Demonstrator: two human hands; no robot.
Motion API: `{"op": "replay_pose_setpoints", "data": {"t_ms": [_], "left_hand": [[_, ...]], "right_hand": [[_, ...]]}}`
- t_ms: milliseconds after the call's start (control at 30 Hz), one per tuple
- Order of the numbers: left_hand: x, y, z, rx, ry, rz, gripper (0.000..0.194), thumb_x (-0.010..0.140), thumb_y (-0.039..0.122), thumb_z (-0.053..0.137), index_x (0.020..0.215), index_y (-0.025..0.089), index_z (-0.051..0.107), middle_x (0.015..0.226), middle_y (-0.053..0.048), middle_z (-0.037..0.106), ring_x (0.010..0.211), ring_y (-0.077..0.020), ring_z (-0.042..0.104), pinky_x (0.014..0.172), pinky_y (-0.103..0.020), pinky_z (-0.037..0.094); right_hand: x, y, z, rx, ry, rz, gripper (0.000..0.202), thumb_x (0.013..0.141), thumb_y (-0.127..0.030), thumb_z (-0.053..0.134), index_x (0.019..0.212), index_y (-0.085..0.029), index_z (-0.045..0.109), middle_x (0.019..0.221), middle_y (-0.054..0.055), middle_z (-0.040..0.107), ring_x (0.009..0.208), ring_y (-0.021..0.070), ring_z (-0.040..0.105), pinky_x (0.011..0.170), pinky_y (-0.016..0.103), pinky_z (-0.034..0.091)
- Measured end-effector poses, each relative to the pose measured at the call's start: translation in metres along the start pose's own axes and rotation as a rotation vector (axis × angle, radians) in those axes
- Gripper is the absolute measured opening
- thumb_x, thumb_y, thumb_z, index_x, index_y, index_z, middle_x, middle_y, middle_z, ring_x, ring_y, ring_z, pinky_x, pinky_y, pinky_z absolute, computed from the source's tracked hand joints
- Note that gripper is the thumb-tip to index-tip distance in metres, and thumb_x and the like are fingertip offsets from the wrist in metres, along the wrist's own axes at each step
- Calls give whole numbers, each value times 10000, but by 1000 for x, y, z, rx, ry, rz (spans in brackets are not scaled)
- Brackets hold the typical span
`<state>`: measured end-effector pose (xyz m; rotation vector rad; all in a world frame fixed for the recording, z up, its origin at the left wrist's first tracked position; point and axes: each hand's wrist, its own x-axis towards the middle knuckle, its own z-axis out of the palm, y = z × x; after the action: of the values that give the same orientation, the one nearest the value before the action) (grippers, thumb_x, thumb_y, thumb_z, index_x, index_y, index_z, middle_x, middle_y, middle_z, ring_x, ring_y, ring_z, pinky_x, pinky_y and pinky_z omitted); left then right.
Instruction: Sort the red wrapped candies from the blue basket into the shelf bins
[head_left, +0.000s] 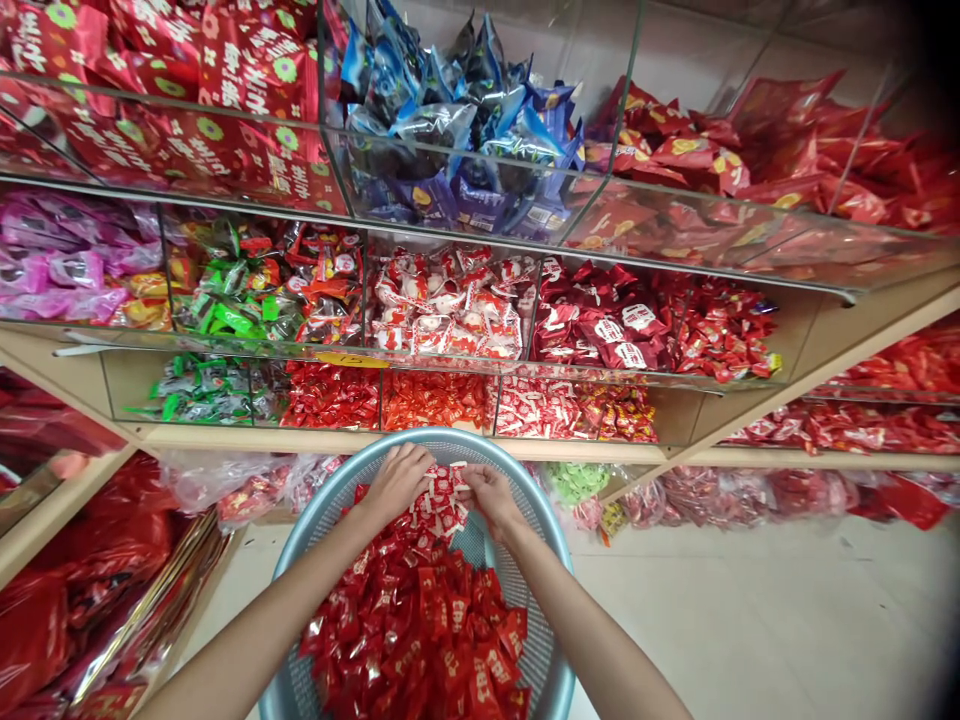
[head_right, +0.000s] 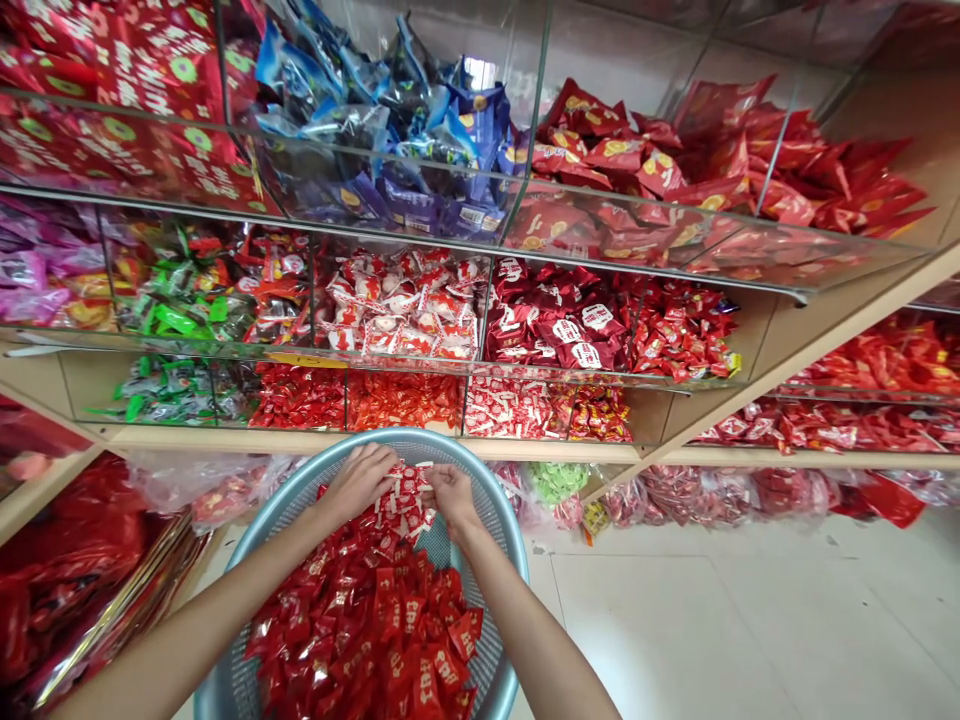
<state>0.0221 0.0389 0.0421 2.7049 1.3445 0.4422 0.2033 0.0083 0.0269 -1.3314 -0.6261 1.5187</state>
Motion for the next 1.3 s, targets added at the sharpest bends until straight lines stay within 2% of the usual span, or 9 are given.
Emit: {"op": "replay_pose_setpoints", "data": {"t_ms": [167, 433, 600, 767, 867, 967, 1100, 1167, 1300], "left_hand": [[-6, -3, 5, 45, 26, 22, 189, 869, 235, 455, 1012, 215, 577, 1061, -69, 579, 985, -223, 481, 816, -360, 379], [-12, 0, 15, 11, 107, 29, 309, 868, 241, 446, 1163, 216, 536, 1182, -86, 547, 1084, -243, 468, 900, -405, 383], [-14, 7, 19, 9, 128, 39, 334, 859, 218, 447, 1182, 227, 529, 1231, -91, 529, 1120, -249, 460, 922, -417, 384], [-16, 11, 22, 30, 169, 48, 316, 866, 233, 449, 1168, 222, 544, 1221, -91, 547, 1123, -243, 467, 937, -414, 383], [-19, 12, 22, 13, 186, 59, 344, 876, 245, 442, 1209, 222, 526, 1242, -89, 541, 1147, -241, 460, 950, -411, 377], [-24, 12, 19, -10, 192, 41, 363, 888, 264, 437, 1243, 235, 509, 1267, -80, 531, 1153, -233, 460, 944, -398, 381], [-31, 14, 16, -33, 208, 10, 380, 893, 298, 443, 1266, 256, 497, 1290, -74, 523, 1159, -233, 461, 947, -399, 377], [-35, 15, 14, -35, 215, 5, 389, 890, 302, 450, 1275, 257, 490, 1295, -75, 522, 1168, -236, 460, 952, -400, 374], [-43, 16, 10, -24, 247, -7, 386, 892, 295, 448, 1275, 258, 481, 1303, -78, 517, 1167, -232, 469, 941, -392, 379]], "right_hand": [[11, 4, 10, 35, -13, 45, 265, 587, -269, 791, 707, -170, 576, 587, -8, 603, 467, 110, 585, 468, 238, 500], [18, 11, 23, 121, -10, -17, 436, 462, -282, 860, 723, -190, 522, 582, -27, 618, 534, 148, 647, 566, 272, 561], [24, 15, 21, -131, -35, -109, 430, 555, -426, 783, 751, -219, 461, 474, -60, 571, 376, 123, 542, 378, 228, 431], [14, 17, 15, -430, 57, -246, 401, 639, -494, 709, 804, -208, 481, 420, -79, 508, 333, 126, 483, 350, 225, 349], [5, -2, -2, -593, 55, -384, 329, 741, -498, 617, 796, -185, 536, 426, -63, 506, 352, 125, 475, 382, 226, 341], [5, -45, -37, -755, 78, -562, 320, 829, -478, 516, 774, -170, 586, 526, -19, 565, 444, 122, 504, 458, 226, 371], [32, -108, -92, -1131, 326, -719, 238, 875, -281, 461, 1031, -150, 584, 889, 80, 637, 741, 175, 599, 657, 267, 442], [50, -127, -109, -1379, 424, -651, 328, 853, -243, 506, 1170, -162, 530, 1162, 145, 547, 901, 215, 597, 718, 297, 449], [80, -135, -117, -1665, 406, -465, 482, 831, -299, 578, 1279, -185, 444, 1277, 171, 441, 1072, 276, 546, 754, 322, 465]]}}
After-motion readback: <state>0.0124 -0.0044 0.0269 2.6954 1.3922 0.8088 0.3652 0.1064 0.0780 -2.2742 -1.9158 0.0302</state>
